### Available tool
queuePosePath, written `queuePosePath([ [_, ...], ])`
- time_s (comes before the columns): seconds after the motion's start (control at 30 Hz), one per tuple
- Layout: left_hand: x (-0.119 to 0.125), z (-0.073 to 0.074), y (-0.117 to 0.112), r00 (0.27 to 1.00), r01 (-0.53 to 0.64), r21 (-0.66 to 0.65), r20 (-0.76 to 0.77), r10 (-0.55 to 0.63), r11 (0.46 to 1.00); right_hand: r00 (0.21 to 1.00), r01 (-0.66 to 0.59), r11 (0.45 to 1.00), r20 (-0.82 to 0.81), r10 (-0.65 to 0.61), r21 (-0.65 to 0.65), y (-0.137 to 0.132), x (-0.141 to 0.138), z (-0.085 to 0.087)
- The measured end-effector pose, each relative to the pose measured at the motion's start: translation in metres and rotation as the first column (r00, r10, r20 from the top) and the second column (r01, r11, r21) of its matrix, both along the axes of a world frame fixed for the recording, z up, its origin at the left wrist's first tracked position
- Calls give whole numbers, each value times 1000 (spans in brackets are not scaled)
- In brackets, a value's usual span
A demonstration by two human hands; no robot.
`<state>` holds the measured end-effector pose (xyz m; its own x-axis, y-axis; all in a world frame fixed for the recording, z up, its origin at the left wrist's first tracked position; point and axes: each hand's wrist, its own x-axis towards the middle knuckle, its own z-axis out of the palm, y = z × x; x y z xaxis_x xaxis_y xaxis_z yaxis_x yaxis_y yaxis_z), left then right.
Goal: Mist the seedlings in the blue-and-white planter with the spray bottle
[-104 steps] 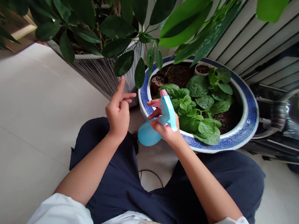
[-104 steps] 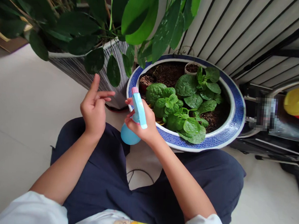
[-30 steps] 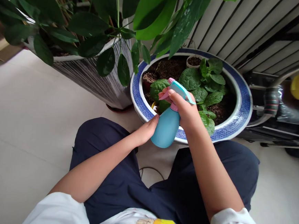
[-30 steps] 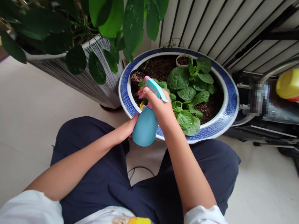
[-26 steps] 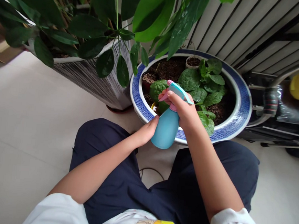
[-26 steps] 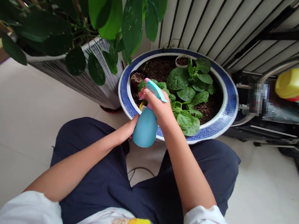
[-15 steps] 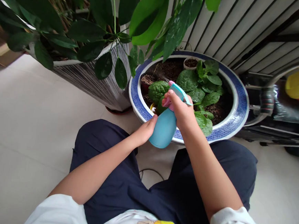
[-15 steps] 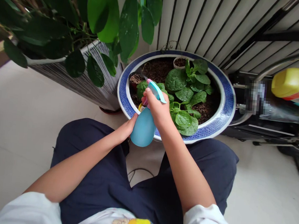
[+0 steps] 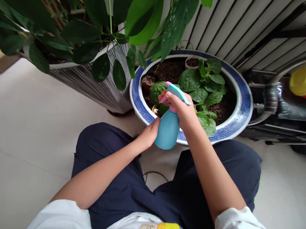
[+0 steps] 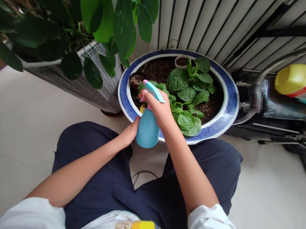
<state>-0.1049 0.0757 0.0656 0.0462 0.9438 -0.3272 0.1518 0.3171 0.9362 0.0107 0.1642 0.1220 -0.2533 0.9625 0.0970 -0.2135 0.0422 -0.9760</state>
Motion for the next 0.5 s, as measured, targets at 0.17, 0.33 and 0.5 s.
queuePosePath([
  [0.17,-1,-10,2,998,-38,66,51,34,997,999,-19,1000,30,18,25,0,1,0],
  [0.33,4,-11,-6,996,-76,70,62,72,995,977,-211,974,47,208,79,-6,8,14],
  [0.5,6,5,-16,992,-121,107,39,118,987,897,-441,892,35,440,103,-9,22,30],
])
